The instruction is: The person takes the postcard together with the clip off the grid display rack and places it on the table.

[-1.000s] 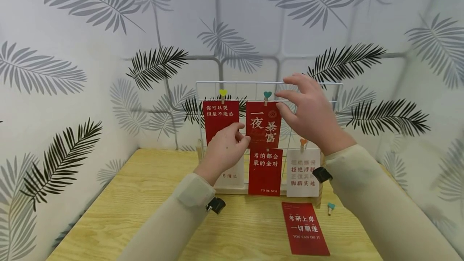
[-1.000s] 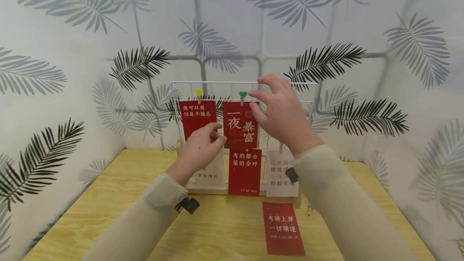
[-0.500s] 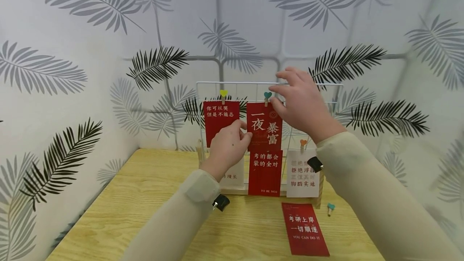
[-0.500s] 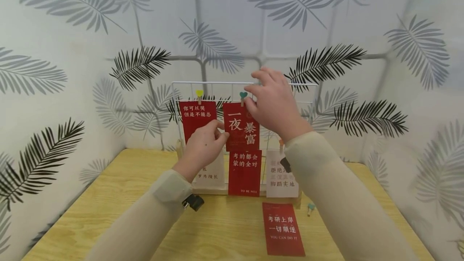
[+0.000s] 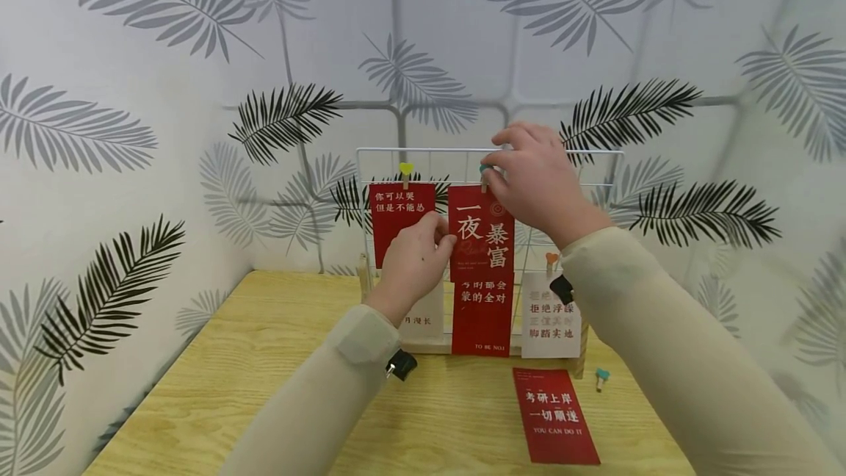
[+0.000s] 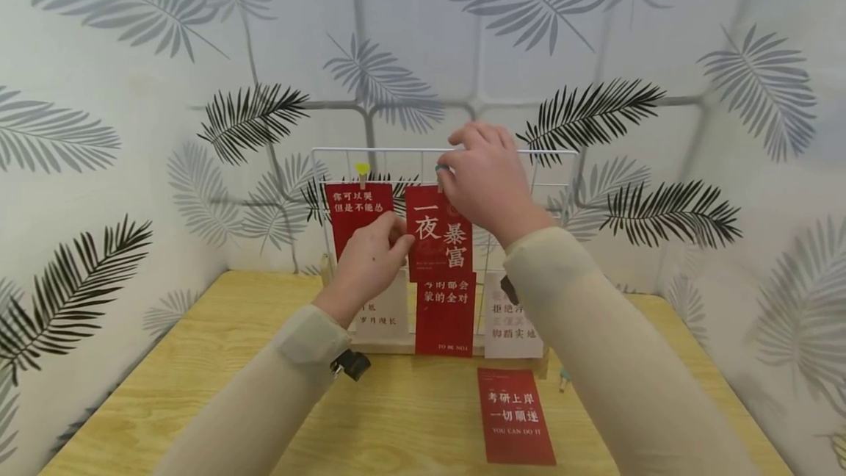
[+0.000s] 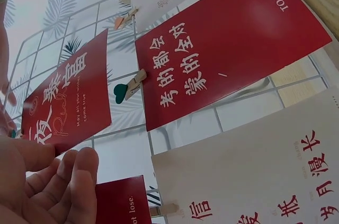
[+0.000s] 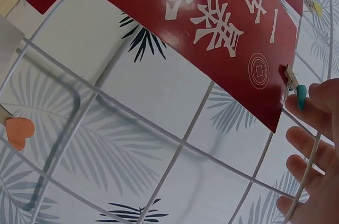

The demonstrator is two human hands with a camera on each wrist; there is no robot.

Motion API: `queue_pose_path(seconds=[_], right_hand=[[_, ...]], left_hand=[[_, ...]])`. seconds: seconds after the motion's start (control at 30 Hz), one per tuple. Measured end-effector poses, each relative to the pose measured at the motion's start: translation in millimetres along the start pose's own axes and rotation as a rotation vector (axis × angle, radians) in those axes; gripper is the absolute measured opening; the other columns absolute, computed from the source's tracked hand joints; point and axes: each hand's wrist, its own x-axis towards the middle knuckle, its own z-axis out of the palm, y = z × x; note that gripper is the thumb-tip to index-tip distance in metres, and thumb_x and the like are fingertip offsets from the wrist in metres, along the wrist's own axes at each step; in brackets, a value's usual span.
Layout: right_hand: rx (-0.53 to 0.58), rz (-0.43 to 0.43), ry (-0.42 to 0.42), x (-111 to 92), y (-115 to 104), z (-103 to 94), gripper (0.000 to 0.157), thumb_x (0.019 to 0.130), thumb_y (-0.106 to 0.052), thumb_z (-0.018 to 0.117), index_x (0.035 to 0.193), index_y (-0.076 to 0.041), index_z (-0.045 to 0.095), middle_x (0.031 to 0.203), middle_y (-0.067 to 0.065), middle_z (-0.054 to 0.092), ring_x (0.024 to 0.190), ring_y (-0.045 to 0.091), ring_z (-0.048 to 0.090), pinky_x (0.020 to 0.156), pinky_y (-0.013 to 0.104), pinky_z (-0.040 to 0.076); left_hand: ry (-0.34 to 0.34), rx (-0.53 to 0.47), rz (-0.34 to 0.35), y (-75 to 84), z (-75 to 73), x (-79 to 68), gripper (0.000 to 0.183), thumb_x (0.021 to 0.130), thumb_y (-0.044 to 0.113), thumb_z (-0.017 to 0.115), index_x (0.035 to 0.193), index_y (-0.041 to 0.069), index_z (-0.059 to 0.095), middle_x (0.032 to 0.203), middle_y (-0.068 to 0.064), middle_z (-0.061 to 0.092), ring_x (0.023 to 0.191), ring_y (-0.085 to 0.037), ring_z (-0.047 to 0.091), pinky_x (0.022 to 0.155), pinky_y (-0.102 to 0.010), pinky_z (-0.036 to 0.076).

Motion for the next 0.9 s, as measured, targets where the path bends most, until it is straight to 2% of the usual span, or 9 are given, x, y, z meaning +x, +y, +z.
queue_pose_path(seconds=[0.37, 0.57, 0.9], right_hand=[[-0.029, 0.032, 0.038, 0.8, -1.8, 7.5, 0.025, 0.1, -0.026, 0.06, 0.109, -0.012, 0.079, 0.13, 0.011, 0.061, 0.128, 0.035, 0.049, 0.11, 0.053, 0.035], [-0.076, 0.032, 0.041, 0.8, -3.6, 9.3, 0.027, 0.101, -0.027, 0.057, 0.106, -0.013, 0.08, 0.129, 0.01, 0.063, 0.129, 0.033, 0.049, 0.11, 0.052, 0.036], [-0.021, 0.056, 0.079, -2.2, -4.7, 11.4, 0.022, 0.102, -0.023, 0.06, 0.106, -0.013, 0.079, 0.127, 0.01, 0.063, 0.126, 0.034, 0.051, 0.107, 0.054, 0.036]], left_hand=[[-0.006, -0.125, -0.024, 2.0, -3.9, 2.9, 0.015, 0.102, 0.022, 0.062, 0.116, 0.017, 0.06, 0.098, 0.003, 0.066, 0.084, -0.015, 0.062, 0.077, -0.032, 0.056], [0.013, -0.157, -0.021, 0.3, -4.6, 3.6, 0.016, 0.102, 0.02, 0.063, 0.118, 0.016, 0.061, 0.097, 0.003, 0.066, 0.085, -0.016, 0.062, 0.077, -0.032, 0.055], [0.01, -0.194, -0.055, 1.5, -5.4, 4.3, 0.016, 0.102, 0.021, 0.063, 0.118, 0.018, 0.061, 0.1, 0.004, 0.065, 0.088, -0.016, 0.061, 0.079, -0.032, 0.055]])
